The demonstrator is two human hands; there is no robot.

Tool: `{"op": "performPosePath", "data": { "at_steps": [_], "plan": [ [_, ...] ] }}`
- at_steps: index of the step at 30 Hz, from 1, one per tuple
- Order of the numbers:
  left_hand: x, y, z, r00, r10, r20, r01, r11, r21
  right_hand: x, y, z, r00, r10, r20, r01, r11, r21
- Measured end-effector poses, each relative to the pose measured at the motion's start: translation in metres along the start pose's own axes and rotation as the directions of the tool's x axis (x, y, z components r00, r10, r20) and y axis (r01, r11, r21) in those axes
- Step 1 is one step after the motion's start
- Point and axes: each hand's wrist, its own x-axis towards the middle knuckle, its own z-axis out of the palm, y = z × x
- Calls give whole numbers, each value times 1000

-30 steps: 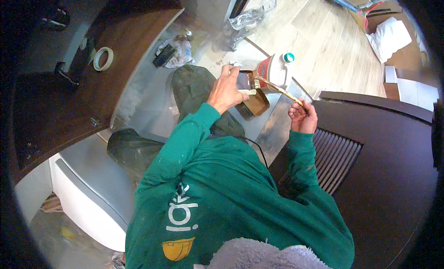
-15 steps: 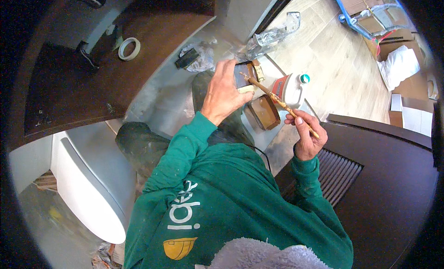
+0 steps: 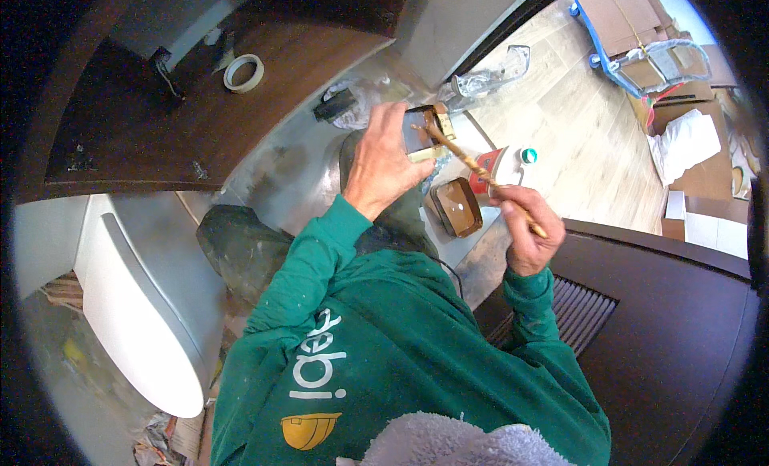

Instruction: The person sits on the floor and applies painter's tape along the edge of a cabinet door. They then use a paintbrush to apply stain or paint to the cabinet edge.

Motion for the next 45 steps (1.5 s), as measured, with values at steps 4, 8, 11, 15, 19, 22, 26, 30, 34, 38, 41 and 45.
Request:
{"op": "performPosePath", "data": {
  "at_steps": [4,8,11,15,19,22,26,30,34,38,41,45],
  "plan": [
    [0,-5,-5,999,-33,-10,33,999,-2,-1,2,8,996,-40,79,45,997,-62],
    [2,-10,-7,997,-66,-27,67,997,37,-4,-5,1,992,-78,99,86,993,-81],
    [1,-11,-8,995,-92,-34,93,995,27,1,-15,-3,992,-86,91,93,993,-71],
    [-3,-10,-12,995,-66,-68,70,996,56,13,-23,8,991,-99,90,110,986,-125],
    [-7,-15,-20,993,-40,-107,46,998,53,18,-21,28,966,-106,236,148,975,-168],
    [-8,-22,-28,989,-52,-136,61,996,66,12,-22,33,971,-80,224,104,990,-99],
    [-8,-27,-35,985,-71,-155,80,995,55,9,-28,28,972,-65,226,89,992,-94],
    [-10,-26,-41,981,-80,-177,92,994,61,17,-39,22,971,-114,210,145,980,-139],
    [-10,-23,-44,982,-86,-169,97,993,60,26,-41,31,961,-178,212,206,972,-115],
    [-10,-23,-43,980,-80,-180,92,994,58,23,-38,43,941,-106,322,156,978,-135],
    [-8,-27,-44,977,-79,-196,93,994,60,18,-40,40,945,-137,297,174,979,-105],
    [-7,-29,-45,978,-105,-181,117,991,57,20,-46,26,941,-101,323,154,978,-143]
  ]
}}
